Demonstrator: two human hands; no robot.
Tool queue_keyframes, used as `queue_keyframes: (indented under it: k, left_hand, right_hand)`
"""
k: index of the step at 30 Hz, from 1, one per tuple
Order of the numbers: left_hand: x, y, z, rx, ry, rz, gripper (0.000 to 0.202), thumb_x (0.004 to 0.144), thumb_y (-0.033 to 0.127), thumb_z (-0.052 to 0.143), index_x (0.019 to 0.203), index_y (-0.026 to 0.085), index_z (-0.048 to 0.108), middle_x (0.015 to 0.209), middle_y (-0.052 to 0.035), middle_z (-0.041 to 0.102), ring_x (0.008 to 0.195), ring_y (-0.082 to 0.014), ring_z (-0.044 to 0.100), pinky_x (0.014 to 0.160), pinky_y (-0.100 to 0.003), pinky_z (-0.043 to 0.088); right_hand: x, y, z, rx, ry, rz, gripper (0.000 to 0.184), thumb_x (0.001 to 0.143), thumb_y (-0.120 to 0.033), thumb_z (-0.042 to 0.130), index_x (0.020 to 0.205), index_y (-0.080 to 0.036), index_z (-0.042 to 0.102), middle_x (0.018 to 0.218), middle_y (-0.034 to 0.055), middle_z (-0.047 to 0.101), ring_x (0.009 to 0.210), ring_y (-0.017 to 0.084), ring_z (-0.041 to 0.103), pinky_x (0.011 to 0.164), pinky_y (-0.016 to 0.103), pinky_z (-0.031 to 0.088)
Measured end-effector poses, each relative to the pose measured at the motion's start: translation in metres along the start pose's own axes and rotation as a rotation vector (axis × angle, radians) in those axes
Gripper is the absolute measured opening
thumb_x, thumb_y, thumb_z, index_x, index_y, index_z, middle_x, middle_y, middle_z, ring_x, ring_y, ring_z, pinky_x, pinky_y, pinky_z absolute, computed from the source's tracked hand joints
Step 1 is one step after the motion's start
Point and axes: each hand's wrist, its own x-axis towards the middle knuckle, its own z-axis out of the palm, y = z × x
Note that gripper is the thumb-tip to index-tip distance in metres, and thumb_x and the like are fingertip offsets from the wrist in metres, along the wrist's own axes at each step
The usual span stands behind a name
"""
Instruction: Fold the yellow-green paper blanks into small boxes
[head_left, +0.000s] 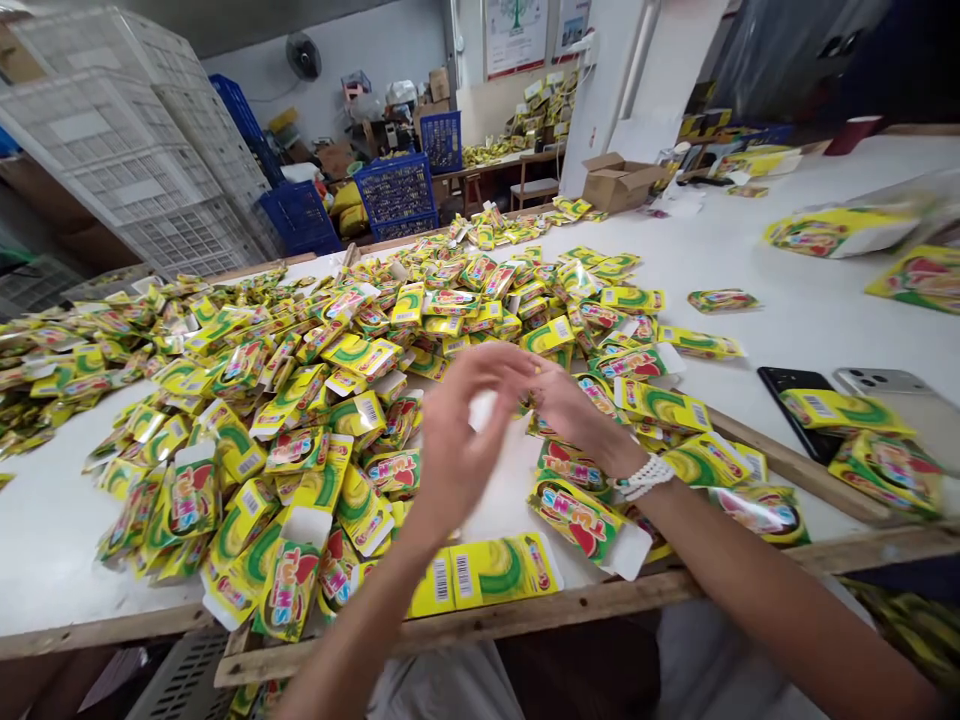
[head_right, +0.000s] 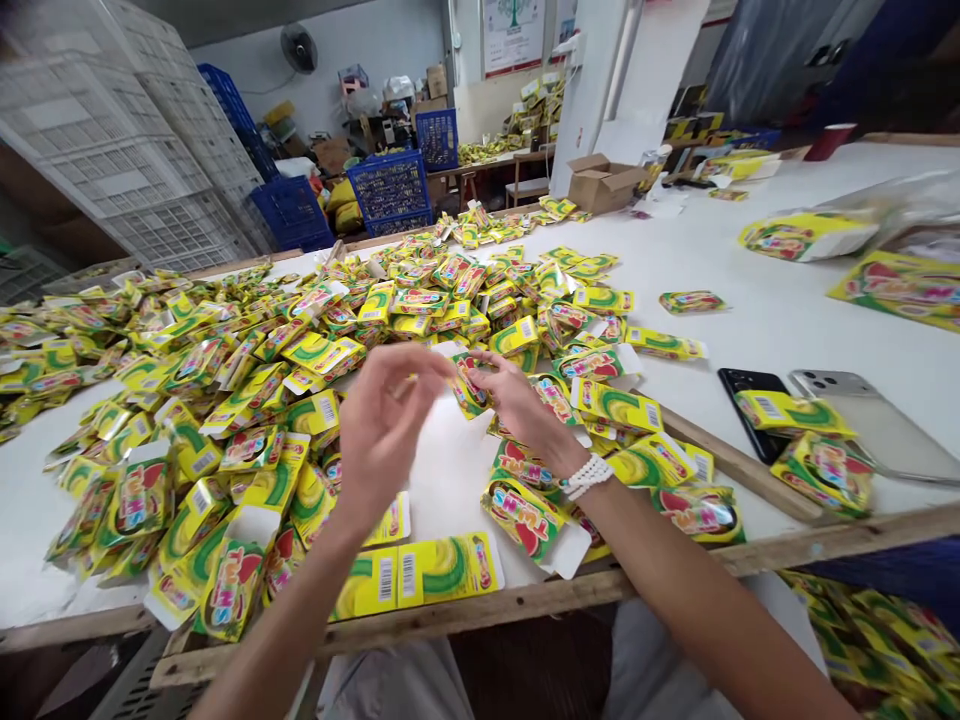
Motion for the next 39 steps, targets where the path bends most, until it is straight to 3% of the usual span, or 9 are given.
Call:
queue_keyframes:
  k: [2,5,8,12,16,22,27,32,39]
  left_hand:
    - [0.014,-0.030,0.010,-0.017,0.186,-0.078,0.021,0.106,0.042,0.059,0.116,0.025,0.059,0.120,-0.0092,0.069,0.108,-0.0222,0.071,0.095,-0.038,0.063]
    - [0.017,-0.070,0.024,-0.149,0.065,-0.216,0.041,0.099,0.050,0.070,0.125,0.024,0.050,0.125,-0.0108,0.069,0.104,-0.0203,0.072,0.079,-0.029,0.063]
    - [0.004,-0.087,0.033,-0.248,0.061,-0.263,0.051,0.098,0.052,0.071,0.132,0.026,0.044,0.129,-0.0114,0.070,0.105,-0.0199,0.075,0.079,-0.028,0.064]
    - [-0.008,-0.094,0.034,-0.311,0.148,-0.301,0.046,0.097,0.045,0.073,0.126,0.026,0.043,0.125,-0.0105,0.073,0.104,-0.0198,0.077,0.088,-0.032,0.064]
    - [-0.009,-0.110,0.030,-0.292,0.128,-0.284,0.033,0.096,0.039,0.073,0.116,0.023,0.051,0.120,-0.0100,0.074,0.109,-0.0208,0.076,0.092,-0.034,0.064]
    - [-0.009,-0.121,0.025,-0.227,0.129,-0.239,0.028,0.097,0.028,0.068,0.119,0.024,0.052,0.120,-0.0090,0.076,0.113,-0.0204,0.076,0.102,-0.038,0.063]
    - [-0.010,-0.121,0.024,-0.206,0.098,-0.260,0.030,0.092,0.036,0.076,0.111,0.023,0.056,0.108,-0.0070,0.077,0.105,-0.0211,0.078,0.094,-0.037,0.066]
    - [-0.009,-0.122,0.023,-0.268,0.076,-0.273,0.027,0.092,0.042,0.076,0.103,0.022,0.063,0.124,-0.0111,0.078,0.109,-0.0225,0.078,0.092,-0.037,0.068]
    - [-0.008,-0.117,0.022,-0.187,-0.022,-0.211,0.024,0.094,0.043,0.072,0.093,0.020,0.066,0.096,-0.0039,0.075,0.085,-0.0172,0.073,0.079,-0.029,0.065]
  right_hand:
    - [-0.001,0.000,0.003,0.141,0.009,0.070,0.054,0.067,-0.048,0.090,0.111,-0.027,0.066,0.088,0.0013,0.077,0.074,0.019,0.071,0.067,0.033,0.058]
    - [-0.004,0.002,0.011,0.201,0.067,0.065,0.062,0.064,-0.041,0.092,0.117,-0.026,0.062,0.086,-0.0016,0.076,0.075,0.017,0.071,0.068,0.029,0.056]
    - [-0.008,0.005,0.019,0.098,0.101,-0.027,0.063,0.068,-0.040,0.090,0.122,-0.027,0.060,0.087,-0.0021,0.076,0.083,0.019,0.074,0.075,0.029,0.058]
    - [-0.011,0.008,0.023,-0.010,0.060,-0.078,0.053,0.074,-0.039,0.085,0.121,-0.028,0.063,0.089,-0.0014,0.076,0.086,0.020,0.076,0.080,0.031,0.060]
    - [-0.010,0.010,0.023,-0.059,-0.040,-0.101,0.045,0.077,-0.035,0.081,0.118,-0.026,0.065,0.091,0.0008,0.078,0.087,0.020,0.078,0.080,0.031,0.062]
    - [-0.004,0.022,0.018,-0.213,-0.030,-0.245,0.038,0.079,-0.029,0.077,0.115,-0.026,0.066,0.096,0.0021,0.080,0.087,0.021,0.080,0.081,0.032,0.065]
    - [0.003,0.032,0.012,-0.285,-0.055,-0.282,0.031,0.077,-0.024,0.074,0.108,-0.023,0.077,0.101,0.0051,0.083,0.091,0.024,0.082,0.088,0.037,0.066]
    - [0.002,0.028,0.007,-0.231,-0.040,-0.181,0.021,0.072,-0.026,0.078,0.092,-0.020,0.080,0.092,0.0064,0.084,0.087,0.026,0.081,0.084,0.038,0.067]
    - [-0.005,0.015,0.010,-0.314,-0.067,-0.246,0.022,0.076,-0.028,0.077,0.095,-0.019,0.085,0.099,0.0083,0.085,0.089,0.026,0.082,0.087,0.039,0.067]
